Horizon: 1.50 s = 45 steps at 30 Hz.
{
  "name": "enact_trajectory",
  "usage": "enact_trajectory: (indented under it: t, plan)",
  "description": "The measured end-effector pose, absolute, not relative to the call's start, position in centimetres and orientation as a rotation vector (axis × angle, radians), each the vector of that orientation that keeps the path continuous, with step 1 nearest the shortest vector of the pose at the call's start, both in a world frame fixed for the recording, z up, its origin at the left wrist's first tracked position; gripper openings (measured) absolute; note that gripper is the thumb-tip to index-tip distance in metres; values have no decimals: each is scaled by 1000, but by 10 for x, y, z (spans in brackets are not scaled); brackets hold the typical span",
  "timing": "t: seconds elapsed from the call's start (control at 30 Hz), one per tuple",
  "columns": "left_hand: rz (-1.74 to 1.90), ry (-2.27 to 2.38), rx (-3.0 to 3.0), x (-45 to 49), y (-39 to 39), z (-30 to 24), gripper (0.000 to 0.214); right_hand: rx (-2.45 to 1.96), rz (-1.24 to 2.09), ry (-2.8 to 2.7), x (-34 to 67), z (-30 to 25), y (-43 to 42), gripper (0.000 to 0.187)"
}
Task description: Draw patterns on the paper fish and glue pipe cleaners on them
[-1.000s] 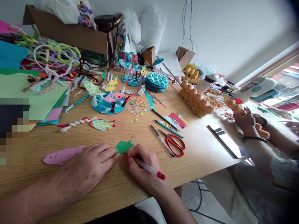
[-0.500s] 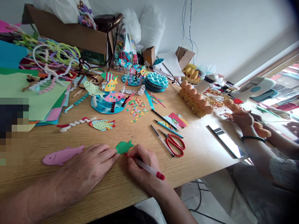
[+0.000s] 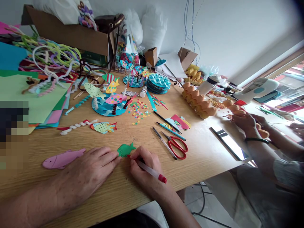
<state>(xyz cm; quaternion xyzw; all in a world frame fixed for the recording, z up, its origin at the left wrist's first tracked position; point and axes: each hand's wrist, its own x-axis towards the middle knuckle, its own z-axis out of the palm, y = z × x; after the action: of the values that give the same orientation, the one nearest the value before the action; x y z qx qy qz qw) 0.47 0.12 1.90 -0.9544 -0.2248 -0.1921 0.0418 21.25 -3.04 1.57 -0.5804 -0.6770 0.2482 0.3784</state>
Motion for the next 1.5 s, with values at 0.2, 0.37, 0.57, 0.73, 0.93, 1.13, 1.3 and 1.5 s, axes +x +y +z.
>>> enact_trajectory:
  t: [0.2,0.37,0.57,0.73,0.93,1.13,1.3,1.5]
  plan:
    - [-610,-691,-2914,5,0,20,44,-1455,646,-1723,212,16,-30,9]
    - [-581,-712,-2912,3,0,19,42,-1481,710,-1673,213,19,-30,8]
    - [-655,-686,-2915,5,2,19,45,-1522,816,-1607,216,23,-30,9]
    - [-700,-645,-2878,7,3,19,44,-1531,771,-1689,218,20,-30,13]
    - [-651,-662,-2923,5,3,18,39,-1543,754,-1712,218,19,-31,14]
    - [-578,-715,-2959,3,3,14,39,-1553,753,-1719,217,20,-31,14]
    - [-584,-701,-2953,4,3,17,44,-1539,747,-1707,216,19,-30,14]
    - [-524,-691,-2955,0,3,17,46,-1531,752,-1662,215,14,-30,11]
